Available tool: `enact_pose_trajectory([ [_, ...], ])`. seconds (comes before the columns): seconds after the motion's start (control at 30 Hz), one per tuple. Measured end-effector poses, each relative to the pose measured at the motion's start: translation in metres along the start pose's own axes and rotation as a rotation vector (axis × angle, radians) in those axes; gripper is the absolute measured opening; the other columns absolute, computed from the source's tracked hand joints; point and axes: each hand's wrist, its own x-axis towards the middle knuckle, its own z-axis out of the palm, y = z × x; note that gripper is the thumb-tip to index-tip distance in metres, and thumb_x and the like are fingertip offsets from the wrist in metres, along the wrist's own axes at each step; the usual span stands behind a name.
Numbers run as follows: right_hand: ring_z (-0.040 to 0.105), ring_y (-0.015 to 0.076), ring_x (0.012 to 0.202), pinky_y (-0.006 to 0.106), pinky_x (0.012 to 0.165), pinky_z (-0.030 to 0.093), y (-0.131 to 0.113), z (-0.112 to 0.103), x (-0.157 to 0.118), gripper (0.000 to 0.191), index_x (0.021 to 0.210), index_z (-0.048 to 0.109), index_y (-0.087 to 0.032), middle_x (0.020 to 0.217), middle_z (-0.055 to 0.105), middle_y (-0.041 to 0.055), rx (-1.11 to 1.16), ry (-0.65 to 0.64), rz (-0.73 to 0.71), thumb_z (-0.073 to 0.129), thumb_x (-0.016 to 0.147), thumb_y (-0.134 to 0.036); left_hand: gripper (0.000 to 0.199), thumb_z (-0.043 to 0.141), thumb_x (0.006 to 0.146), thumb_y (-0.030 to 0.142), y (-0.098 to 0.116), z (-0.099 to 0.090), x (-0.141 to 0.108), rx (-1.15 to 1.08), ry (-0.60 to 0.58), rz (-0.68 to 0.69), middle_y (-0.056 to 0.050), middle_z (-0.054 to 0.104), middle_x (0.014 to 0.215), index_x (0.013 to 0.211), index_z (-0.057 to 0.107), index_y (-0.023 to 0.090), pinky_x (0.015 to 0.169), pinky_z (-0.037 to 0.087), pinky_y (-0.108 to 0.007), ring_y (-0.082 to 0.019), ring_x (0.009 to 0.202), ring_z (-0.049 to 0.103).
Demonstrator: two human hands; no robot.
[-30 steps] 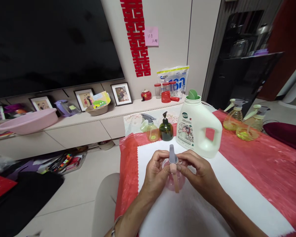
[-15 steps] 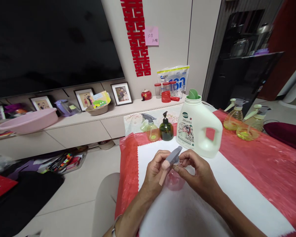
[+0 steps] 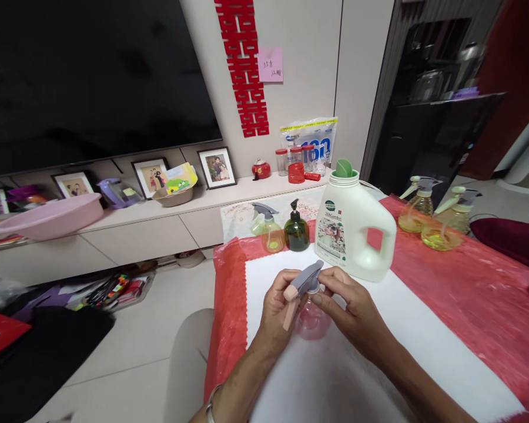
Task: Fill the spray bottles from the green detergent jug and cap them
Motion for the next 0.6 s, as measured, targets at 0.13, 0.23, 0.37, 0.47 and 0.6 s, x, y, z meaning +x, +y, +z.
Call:
enact_pose_trajectory([
  [0.13,0.052,0.0082,0.076,0.019,0.069,0.044,0.002,0.004,0.001,0.016,0.1,0.068,-0.019,0.087,0.054,0.001,0.008,0.076,-0.028,0.063,0.096,-0.034,0.021,0.075,0.086,0.036,-0.01,-0.003,-0.002,-0.046,0.016,0.011,-0.001,0.069,0.093,0.1,0.067,0.022,0.081,0.05,-0.028,-0.017,0.087,0.065],
  [0.23,0.05,0.0086,0.073,0.02,0.066,0.042,0.002,0.008,0.001,0.018,0.091,0.066,-0.017,0.082,0.052,0.0006,0.002,0.126,-0.017,0.066,0.093,-0.034,0.023,0.072,0.088,0.035,-0.021,-0.005,-0.005,-0.125,0.019,-0.013,-0.002,0.073,0.096,0.106,0.067,0.022,0.082,0.052,-0.031,-0.019,0.088,0.068],
  [0.37,0.049,0.0083,0.072,0.02,0.064,0.04,0.001,0.014,0.0,0.021,0.085,0.061,-0.015,0.08,0.051,0.0,0.003,0.158,0.029,0.07,0.09,-0.034,0.028,0.072,0.088,0.042,-0.029,-0.006,-0.005,-0.122,0.042,-0.012,-0.005,0.077,0.098,0.106,0.072,0.021,0.087,0.053,-0.035,-0.022,0.093,0.07],
  [0.47,0.048,0.0083,0.071,0.02,0.063,0.04,0.001,0.016,0.0,0.025,0.085,0.061,-0.015,0.08,0.051,-0.0001,0.024,0.154,0.057,0.07,0.09,-0.037,0.035,0.074,0.084,0.048,-0.028,-0.005,-0.003,-0.132,0.036,-0.019,-0.007,0.078,0.098,0.103,0.075,0.02,0.089,0.054,-0.038,-0.023,0.092,0.071],
  [0.6,0.047,0.0081,0.072,0.019,0.064,0.039,0.003,0.012,0.0,0.03,0.081,0.058,-0.015,0.08,0.049,-0.0002,0.071,0.11,0.073,0.068,0.092,-0.041,0.037,0.076,0.083,0.047,-0.027,-0.003,-0.001,-0.121,0.046,-0.021,-0.008,0.079,0.099,0.107,0.075,0.019,0.088,0.055,-0.039,-0.025,0.092,0.072],
])
